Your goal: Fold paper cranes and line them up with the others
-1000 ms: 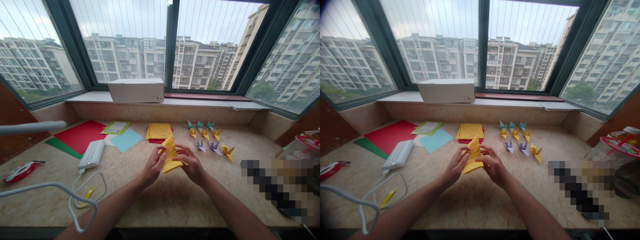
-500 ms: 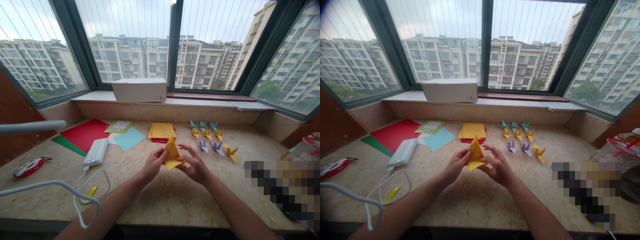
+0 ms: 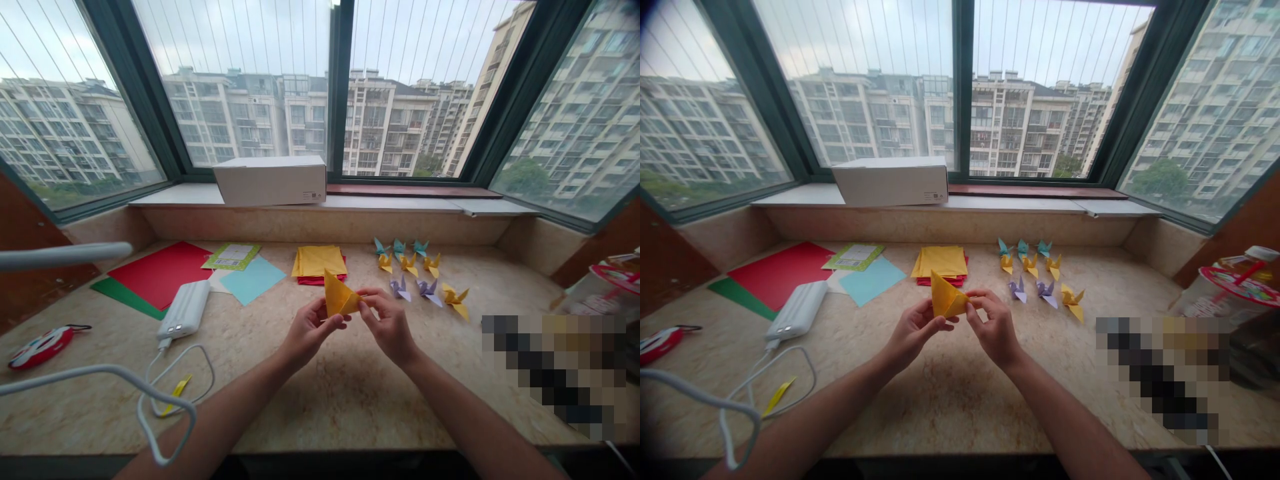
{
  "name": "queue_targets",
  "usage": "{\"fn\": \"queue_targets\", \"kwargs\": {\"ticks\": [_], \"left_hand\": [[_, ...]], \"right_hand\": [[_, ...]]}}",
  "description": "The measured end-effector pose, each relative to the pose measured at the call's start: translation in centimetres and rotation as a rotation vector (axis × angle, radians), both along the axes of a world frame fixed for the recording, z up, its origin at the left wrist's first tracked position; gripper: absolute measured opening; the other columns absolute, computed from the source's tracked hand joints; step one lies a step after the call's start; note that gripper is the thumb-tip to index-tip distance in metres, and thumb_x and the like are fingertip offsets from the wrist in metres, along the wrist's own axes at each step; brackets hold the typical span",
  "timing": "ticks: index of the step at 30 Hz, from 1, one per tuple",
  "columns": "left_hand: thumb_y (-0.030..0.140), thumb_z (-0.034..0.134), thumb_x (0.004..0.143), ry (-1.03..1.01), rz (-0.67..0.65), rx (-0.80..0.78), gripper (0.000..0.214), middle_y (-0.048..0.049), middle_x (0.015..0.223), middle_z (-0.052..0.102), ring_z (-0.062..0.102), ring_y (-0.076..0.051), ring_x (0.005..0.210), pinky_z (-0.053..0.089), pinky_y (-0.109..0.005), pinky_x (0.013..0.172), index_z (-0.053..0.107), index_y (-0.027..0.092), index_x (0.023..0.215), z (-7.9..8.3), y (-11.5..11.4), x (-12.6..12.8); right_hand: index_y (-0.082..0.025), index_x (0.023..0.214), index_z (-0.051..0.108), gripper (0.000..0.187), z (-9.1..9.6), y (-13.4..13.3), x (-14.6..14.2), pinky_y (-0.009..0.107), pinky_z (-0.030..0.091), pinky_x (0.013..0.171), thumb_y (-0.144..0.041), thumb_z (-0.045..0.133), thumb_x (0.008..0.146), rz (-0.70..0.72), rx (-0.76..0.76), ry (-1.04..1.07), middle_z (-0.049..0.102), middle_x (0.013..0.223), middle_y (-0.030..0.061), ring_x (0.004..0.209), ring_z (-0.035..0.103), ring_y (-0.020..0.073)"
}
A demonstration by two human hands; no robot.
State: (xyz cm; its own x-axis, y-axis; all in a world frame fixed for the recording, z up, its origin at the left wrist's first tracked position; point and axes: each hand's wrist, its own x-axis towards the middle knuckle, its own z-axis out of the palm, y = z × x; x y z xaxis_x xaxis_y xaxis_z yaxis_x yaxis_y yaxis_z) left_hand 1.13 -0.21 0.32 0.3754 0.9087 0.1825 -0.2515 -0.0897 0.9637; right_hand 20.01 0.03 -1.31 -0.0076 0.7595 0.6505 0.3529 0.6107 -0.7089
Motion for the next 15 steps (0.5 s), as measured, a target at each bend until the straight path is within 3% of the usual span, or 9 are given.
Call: {"fn": "queue_targets", "kwargs": {"ticks": [3, 7, 12, 15], "left_hand": [[0.035, 0.073, 0.081, 0.051, 0.068, 0.019, 0.033, -0.0097, 0.092, 0.072, 0.071, -0.022, 0.082, 0.057, -0.034, 0.074, 0.065, 0.013, 0.104, -0.3, 0.1, 0.1], [0.038, 0.063, 0.088, 0.123, 0.101, 0.075, 0.027, -0.0063, 0.080, 0.068, 0.067, -0.018, 0.067, 0.056, -0.031, 0.060, 0.065, 0.013, 0.095, -0.7, 0.3, 0.2], [0.040, 0.061, 0.088, 0.225, 0.085, 0.134, 0.028, -0.0057, 0.076, 0.065, 0.063, -0.017, 0.065, 0.054, -0.030, 0.057, 0.065, 0.012, 0.090, -0.8, 0.4, 0.2], [0.041, 0.062, 0.087, 0.201, 0.113, 0.135, 0.028, -0.0051, 0.083, 0.064, 0.063, -0.017, 0.072, 0.056, -0.029, 0.059, 0.062, 0.014, 0.092, -1.1, 0.7, 0.2]], "right_hand": [[-0.021, 0.096, 0.069, 0.014, -0.3, 0.0, -0.2, 0.040, 0.054, 0.088, -0.028, 0.059, 0.091, 0.036, -0.052, 0.020, 0.068, 0.106, 0.0098, 0.100, 0.065, 0.0234], [-0.020, 0.123, 0.059, 0.039, -0.3, -0.3, -0.6, 0.037, 0.057, 0.080, -0.036, 0.063, 0.088, 0.069, -0.214, 0.029, 0.069, 0.110, 0.0099, 0.092, 0.068, 0.0219], [-0.018, 0.087, 0.071, 0.024, 0.2, -0.9, -1.1, 0.036, 0.055, 0.074, -0.039, 0.061, 0.090, 0.098, -0.287, 0.038, 0.073, 0.082, 0.0054, 0.077, 0.068, 0.0212], [-0.019, 0.085, 0.071, 0.021, 0.4, -1.3, -1.4, 0.038, 0.053, 0.084, -0.037, 0.061, 0.089, 0.143, -0.240, 0.067, 0.073, 0.093, 0.0066, 0.089, 0.068, 0.0227]]}}
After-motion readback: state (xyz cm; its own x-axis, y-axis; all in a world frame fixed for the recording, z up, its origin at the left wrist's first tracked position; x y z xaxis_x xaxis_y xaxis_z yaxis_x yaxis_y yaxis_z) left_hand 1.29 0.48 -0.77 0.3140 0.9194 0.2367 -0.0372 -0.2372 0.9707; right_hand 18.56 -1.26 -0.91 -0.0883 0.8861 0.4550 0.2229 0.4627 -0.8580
